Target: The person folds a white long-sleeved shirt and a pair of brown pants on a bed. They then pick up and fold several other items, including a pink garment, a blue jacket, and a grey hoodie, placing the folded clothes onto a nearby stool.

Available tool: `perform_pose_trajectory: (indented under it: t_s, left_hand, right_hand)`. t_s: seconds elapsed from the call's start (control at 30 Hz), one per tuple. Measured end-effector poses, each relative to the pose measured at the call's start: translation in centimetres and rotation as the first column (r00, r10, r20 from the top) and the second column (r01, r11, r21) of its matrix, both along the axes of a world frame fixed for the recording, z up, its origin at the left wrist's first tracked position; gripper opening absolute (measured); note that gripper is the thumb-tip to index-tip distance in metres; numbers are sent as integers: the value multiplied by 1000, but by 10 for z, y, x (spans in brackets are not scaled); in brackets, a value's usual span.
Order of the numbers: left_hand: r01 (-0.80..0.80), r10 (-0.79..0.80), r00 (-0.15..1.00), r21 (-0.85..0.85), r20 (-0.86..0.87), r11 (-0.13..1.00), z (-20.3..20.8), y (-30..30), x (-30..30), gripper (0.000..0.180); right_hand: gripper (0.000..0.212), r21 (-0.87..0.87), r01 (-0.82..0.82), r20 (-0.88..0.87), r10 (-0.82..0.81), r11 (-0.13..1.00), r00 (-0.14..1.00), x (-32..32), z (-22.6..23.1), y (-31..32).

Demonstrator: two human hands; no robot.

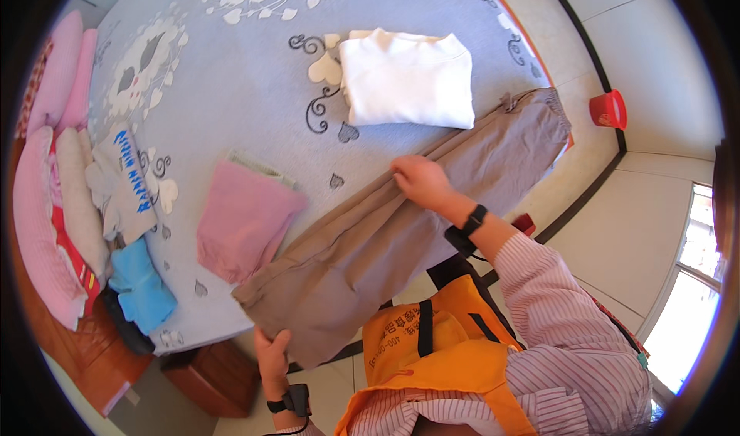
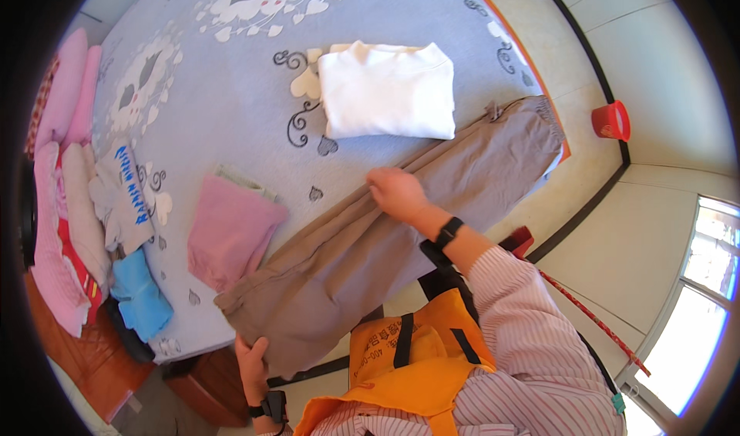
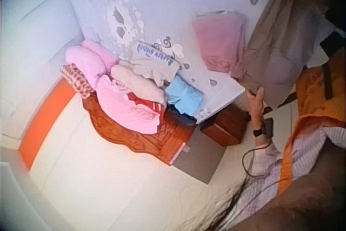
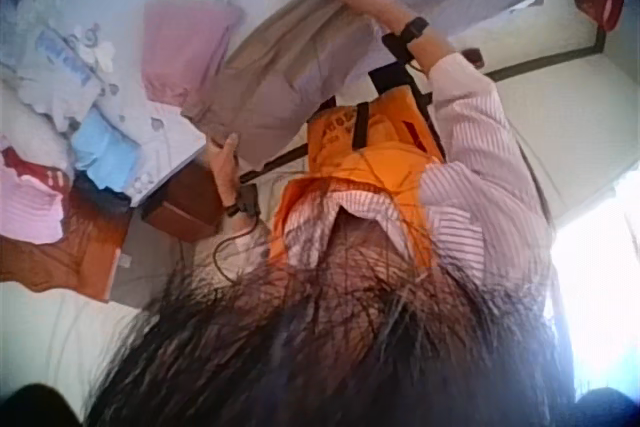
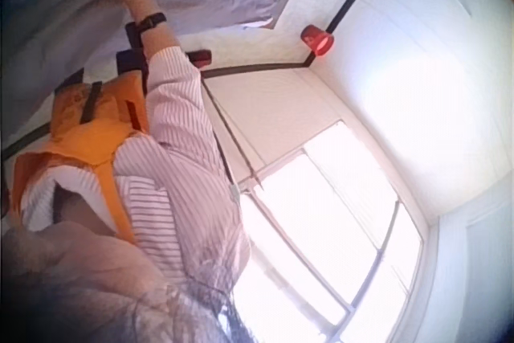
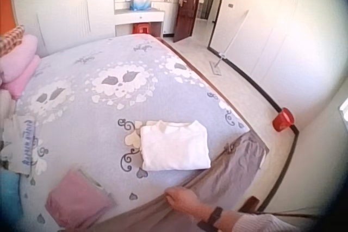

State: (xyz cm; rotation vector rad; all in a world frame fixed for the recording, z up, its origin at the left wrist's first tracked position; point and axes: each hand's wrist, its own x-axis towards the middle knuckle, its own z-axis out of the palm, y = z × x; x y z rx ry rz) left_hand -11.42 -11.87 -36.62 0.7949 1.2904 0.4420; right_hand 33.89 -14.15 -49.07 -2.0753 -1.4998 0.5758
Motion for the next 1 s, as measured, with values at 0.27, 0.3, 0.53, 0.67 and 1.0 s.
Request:
perform_pose_trajectory:
  t_s: [0.27, 0.3, 0.53, 0.67, 1.0]
  left_hand:
    - [440, -493, 852, 268, 178, 857, -30, -30, 217, 69]
    - [396, -421, 861, 145, 285, 907, -46, -39, 251, 69]
    - [462, -351, 887, 558, -300, 689, -94, -65, 251, 60]
    - [167, -36, 901, 270, -433, 948, -105, -59, 179, 52]
    - [64, -41, 988, -152, 146, 986, -48, -51, 221, 42]
  right_hand:
    - [15, -189, 318, -554, -369, 929, 747, 25, 61, -114]
    - [14, -224, 365, -598, -423, 904, 681, 33, 59, -129]
    - [14, -270, 505, -465, -570, 820, 677, 60, 70, -193]
    - [16, 9, 367, -321, -345, 930, 882, 20, 75, -171]
    - [77, -20, -66, -462, 50, 998, 886, -56, 120, -142]
